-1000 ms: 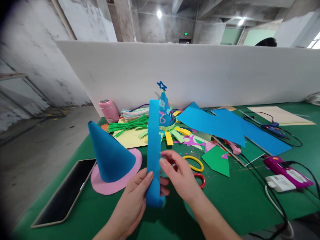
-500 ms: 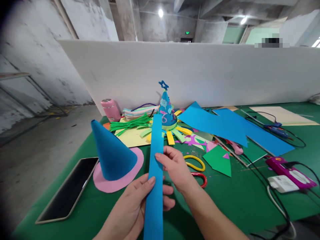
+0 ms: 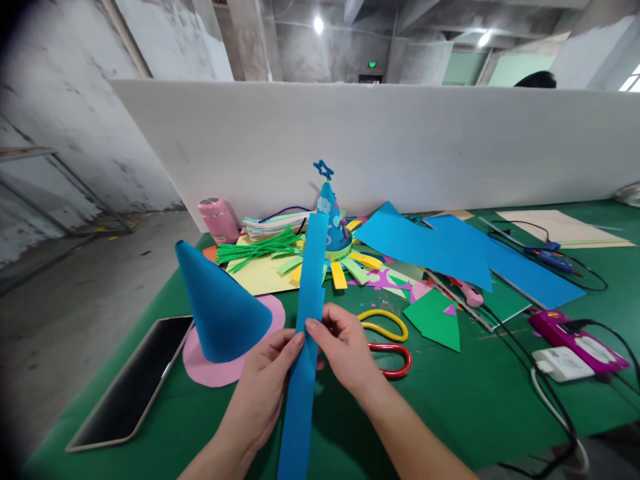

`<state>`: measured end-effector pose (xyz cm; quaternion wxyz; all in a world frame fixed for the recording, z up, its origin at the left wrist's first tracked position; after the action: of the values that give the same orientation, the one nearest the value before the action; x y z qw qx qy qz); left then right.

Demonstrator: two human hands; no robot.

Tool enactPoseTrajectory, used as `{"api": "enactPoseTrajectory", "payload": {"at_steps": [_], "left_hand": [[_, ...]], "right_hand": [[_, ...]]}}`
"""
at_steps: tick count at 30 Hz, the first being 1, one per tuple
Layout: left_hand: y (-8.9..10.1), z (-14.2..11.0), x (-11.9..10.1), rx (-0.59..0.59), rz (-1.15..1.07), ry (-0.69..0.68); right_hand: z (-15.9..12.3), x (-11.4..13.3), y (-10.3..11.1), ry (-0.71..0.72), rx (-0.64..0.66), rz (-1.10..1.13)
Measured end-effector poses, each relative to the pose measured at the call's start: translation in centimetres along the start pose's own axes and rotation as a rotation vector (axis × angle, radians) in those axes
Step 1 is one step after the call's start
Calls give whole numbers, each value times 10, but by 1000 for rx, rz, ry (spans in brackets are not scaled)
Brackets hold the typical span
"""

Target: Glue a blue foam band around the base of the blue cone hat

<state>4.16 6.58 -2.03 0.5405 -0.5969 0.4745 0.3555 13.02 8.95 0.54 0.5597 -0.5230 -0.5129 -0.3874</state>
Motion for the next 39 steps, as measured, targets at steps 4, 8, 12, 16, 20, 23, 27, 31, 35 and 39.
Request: {"api": "enactPoseTrajectory", "payload": {"at_steps": [4, 8, 12, 16, 20, 23, 27, 31, 35, 39], "left_hand": [[2, 2, 0, 21, 5, 19], [7, 7, -3, 17, 57, 2], [9, 9, -6, 13, 63, -13], [7, 7, -8, 24, 63, 1], [7, 6, -8, 30, 86, 23], [9, 6, -13, 13, 124, -21], [10, 3, -23, -16, 234, -103], [6, -1, -34, -32, 407, -199], [3, -7, -45, -56, 636, -362], [1, -11, -48, -63, 776, -451]], "right_hand": [[0, 2, 1, 27, 8, -21], [2, 4, 3, 40, 15, -45], [4, 4, 3, 29, 19, -54], [3, 2, 1, 3, 39, -39], [3, -1, 0, -10, 55, -14], [3, -2, -1, -21, 64, -1], [4, 0, -4, -26, 64, 5], [7, 13, -4, 28, 14, 7], [9, 24, -3, 95, -78, -17], [7, 27, -2, 130, -152, -73]]}}
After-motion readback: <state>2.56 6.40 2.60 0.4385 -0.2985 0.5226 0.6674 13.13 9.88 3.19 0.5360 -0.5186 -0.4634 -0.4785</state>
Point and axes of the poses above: each hand's wrist, its own z-axis towards the middle knuckle, its own y-axis out of the back of the hand, x = y × z, the point moved 10 cm from there along z, towards the middle knuckle, and after that the axes turned 7 degrees about -y, right-handed, at the moved point
